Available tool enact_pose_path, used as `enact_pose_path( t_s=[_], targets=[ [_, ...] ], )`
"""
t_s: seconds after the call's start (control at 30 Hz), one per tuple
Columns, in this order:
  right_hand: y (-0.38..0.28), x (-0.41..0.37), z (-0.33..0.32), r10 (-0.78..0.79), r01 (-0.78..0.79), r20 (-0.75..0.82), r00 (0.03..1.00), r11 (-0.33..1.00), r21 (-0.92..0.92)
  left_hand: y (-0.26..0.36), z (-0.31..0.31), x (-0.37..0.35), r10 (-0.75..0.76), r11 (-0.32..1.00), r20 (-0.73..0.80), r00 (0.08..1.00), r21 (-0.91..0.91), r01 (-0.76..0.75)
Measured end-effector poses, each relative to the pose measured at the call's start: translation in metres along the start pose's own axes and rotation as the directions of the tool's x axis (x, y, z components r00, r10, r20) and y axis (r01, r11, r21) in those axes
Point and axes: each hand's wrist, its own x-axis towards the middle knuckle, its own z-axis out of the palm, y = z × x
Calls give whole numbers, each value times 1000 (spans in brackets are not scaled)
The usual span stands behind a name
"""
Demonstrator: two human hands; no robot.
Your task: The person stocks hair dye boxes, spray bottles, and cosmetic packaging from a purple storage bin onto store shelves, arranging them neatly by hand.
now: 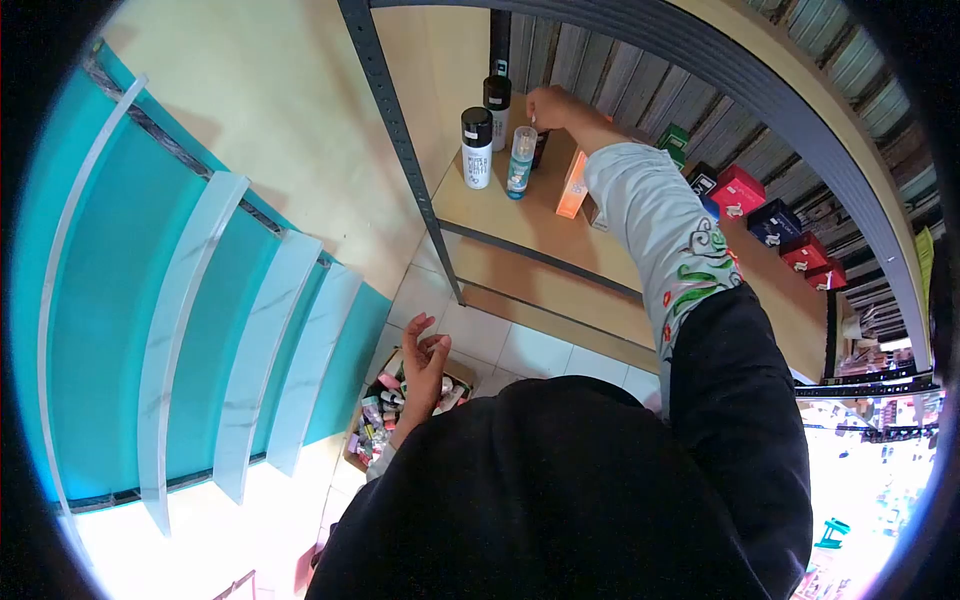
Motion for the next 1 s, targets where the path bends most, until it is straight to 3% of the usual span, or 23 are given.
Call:
enact_pose_path(
  t_s=[0.13, 0.27, 0.33, 0.43, 0.53, 0.87, 1.0],
  targets=[
    [1, -20, -20, 52, -62, 80, 995, 989, 133, 0, 1, 0, -19, 1000, -8, 1000, 8, 19],
    [2, -41, -26, -58, 54, 75, 995, 997, 60, 5, 11, 10, -29, 999, 43, 999, 36, 28],
    [1, -48, -24, -79, 76, 74, 994, 996, 53, 5, 19, 26, 53, 994, 89, 995, 89, -61],
    [-8, -53, -26, -12, 9, 187, 982, 1000, 22, 20, 36, 51, 106, 988, 135, 985, 97, -119],
    [-26, -71, -34, 43, -32, 150, 988, 997, -74, 29, 52, 68, 165, 977, 160, 973, 110, -183],
    [-29, -85, -59, 7, -4, 102, 995, 1000, -30, -9, 93, 157, 260, 957, 178, 949, 84, -278],
    [-36, -92, -52, 34, -29, 86, 996, 998, -52, -18, 120, 201, 236, 904, 201, 951, 312, -291]
  ],
)
